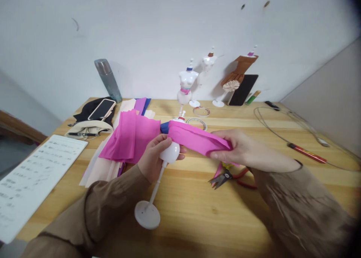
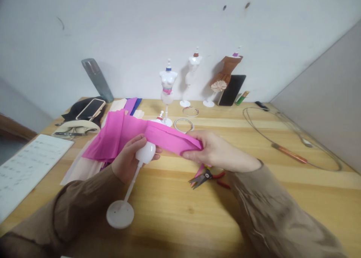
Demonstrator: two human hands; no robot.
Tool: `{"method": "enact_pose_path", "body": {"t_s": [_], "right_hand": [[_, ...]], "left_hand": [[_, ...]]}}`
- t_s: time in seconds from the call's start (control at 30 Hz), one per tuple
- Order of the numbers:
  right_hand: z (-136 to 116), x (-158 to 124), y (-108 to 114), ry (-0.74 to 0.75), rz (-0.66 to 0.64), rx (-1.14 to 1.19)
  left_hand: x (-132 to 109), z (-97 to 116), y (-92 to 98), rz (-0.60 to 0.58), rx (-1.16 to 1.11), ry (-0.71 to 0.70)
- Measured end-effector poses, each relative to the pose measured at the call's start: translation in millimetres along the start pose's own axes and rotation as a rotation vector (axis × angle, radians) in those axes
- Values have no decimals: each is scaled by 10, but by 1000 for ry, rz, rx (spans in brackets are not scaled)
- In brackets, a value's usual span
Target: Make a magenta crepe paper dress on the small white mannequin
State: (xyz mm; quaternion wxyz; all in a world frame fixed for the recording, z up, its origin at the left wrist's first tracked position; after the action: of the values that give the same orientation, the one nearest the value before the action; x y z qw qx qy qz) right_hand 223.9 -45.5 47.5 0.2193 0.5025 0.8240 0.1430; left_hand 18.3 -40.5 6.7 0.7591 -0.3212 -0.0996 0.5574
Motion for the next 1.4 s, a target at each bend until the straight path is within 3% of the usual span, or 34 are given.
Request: {"method": "enact_pose_path", "body": {"t_s": [0.17, 0.8, 1.4], "right_hand": [[23, 5, -7, -30, -44, 42], [-69, 42, 23, 170, 274, -495], [39, 90, -18, 163, 214, -461]], "left_hand": [[-5, 12, -8, 0, 10, -24], [-45, -48, -54, -189, -138, 130], [-54, -74, -79, -263, -139, 142]]}}
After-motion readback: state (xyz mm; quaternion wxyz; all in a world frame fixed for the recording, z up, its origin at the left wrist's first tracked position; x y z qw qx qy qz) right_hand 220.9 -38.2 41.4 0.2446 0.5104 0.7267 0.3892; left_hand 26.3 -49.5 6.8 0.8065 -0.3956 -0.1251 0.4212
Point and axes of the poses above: each hand's wrist, its own x-axis towards the middle knuckle, its own y-axis out of the back of the hand, z = x × y, the point moved 4 cm from there along x, towards the middle knuckle
